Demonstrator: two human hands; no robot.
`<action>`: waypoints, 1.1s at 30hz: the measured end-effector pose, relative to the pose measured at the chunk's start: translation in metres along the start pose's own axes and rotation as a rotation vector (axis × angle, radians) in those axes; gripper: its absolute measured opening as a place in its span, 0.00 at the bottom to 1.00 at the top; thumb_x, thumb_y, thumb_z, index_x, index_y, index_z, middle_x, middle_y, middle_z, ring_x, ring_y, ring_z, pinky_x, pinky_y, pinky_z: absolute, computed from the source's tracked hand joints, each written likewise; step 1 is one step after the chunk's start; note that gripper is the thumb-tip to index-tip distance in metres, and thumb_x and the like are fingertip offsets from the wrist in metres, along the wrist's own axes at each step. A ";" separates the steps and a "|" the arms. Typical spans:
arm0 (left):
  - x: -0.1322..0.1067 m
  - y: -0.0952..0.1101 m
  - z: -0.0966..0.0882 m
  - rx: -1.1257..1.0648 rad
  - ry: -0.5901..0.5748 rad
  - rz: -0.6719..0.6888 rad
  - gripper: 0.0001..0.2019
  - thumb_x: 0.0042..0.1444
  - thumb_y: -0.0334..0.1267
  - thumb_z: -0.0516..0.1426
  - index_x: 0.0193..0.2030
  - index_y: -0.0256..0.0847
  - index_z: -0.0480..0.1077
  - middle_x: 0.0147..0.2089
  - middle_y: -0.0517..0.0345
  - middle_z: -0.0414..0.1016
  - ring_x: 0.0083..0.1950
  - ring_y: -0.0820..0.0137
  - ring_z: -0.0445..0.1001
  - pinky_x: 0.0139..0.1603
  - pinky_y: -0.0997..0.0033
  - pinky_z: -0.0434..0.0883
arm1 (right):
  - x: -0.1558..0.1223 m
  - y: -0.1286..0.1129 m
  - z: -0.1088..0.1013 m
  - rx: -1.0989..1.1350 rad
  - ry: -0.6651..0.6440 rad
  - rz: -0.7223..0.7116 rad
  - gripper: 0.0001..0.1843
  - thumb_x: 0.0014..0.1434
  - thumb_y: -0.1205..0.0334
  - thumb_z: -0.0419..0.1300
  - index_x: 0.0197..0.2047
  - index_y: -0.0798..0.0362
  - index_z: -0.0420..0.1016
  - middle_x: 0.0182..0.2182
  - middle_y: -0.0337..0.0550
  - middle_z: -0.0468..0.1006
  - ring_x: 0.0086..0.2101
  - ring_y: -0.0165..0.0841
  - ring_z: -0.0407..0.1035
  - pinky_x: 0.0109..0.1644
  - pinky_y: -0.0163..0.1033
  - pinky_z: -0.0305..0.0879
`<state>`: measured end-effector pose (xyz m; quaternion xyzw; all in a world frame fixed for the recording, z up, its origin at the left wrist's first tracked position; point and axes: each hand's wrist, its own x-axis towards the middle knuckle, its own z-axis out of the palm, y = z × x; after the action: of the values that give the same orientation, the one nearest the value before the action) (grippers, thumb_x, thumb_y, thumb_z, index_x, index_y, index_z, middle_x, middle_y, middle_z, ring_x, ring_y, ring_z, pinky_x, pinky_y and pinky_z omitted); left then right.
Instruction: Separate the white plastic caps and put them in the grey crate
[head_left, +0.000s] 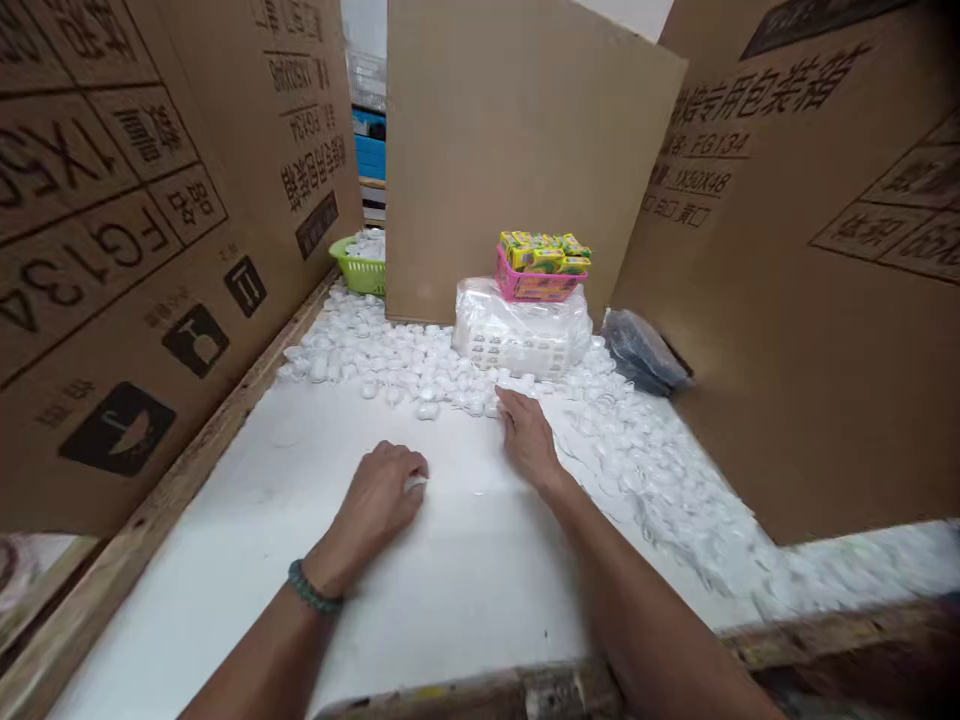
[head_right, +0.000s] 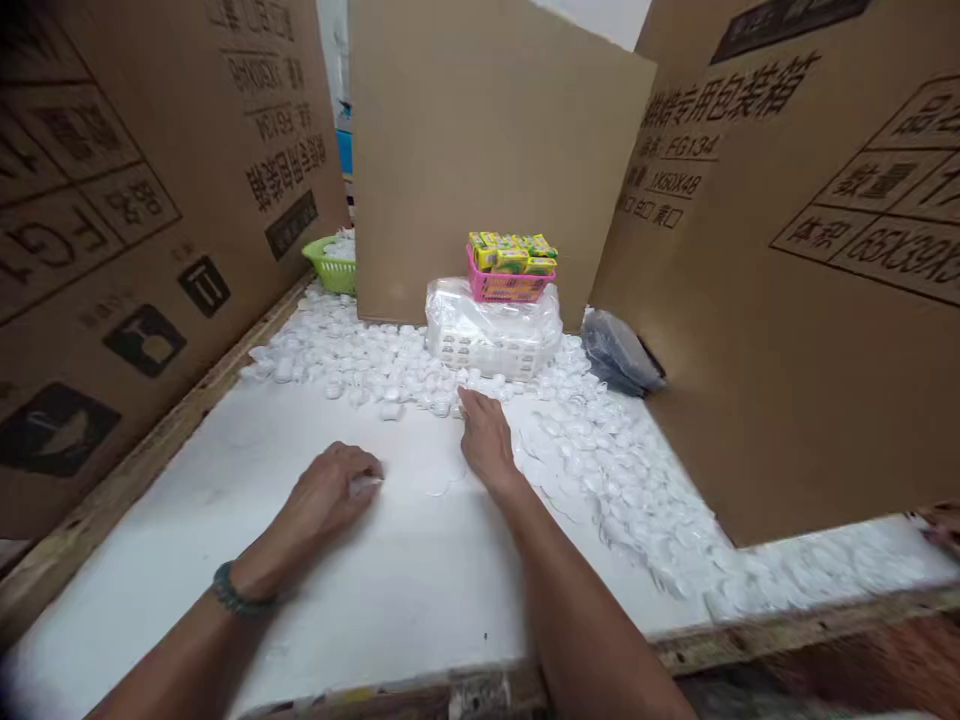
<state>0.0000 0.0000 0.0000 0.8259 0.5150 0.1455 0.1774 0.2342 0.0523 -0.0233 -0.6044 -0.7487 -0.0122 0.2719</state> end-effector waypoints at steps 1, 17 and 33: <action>-0.002 -0.003 -0.002 0.038 0.016 -0.075 0.09 0.51 0.33 0.50 0.35 0.40 0.70 0.35 0.54 0.73 0.41 0.62 0.67 0.41 0.65 0.62 | 0.002 0.002 0.000 -0.013 -0.041 -0.005 0.21 0.62 0.70 0.48 0.58 0.53 0.64 0.53 0.48 0.69 0.50 0.38 0.59 0.50 0.42 0.58; 0.031 0.030 0.035 0.163 0.070 0.153 0.16 0.60 0.38 0.51 0.55 0.43 0.65 0.57 0.52 0.67 0.53 0.59 0.63 0.47 0.61 0.64 | -0.008 -0.009 -0.019 0.128 -0.262 -0.154 0.11 0.55 0.69 0.58 0.43 0.52 0.72 0.40 0.45 0.76 0.45 0.39 0.62 0.47 0.45 0.58; 0.011 0.010 0.038 -0.153 0.278 -0.081 0.18 0.55 0.39 0.56 0.52 0.37 0.67 0.41 0.51 0.74 0.44 0.61 0.69 0.44 0.62 0.68 | -0.011 -0.033 -0.017 -0.113 -0.082 0.256 0.17 0.56 0.47 0.56 0.28 0.53 0.68 0.28 0.44 0.71 0.32 0.37 0.64 0.32 0.37 0.55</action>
<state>0.0288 0.0002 -0.0290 0.7604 0.5548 0.2901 0.1724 0.2121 0.0276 -0.0034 -0.7092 -0.6742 0.0053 0.2059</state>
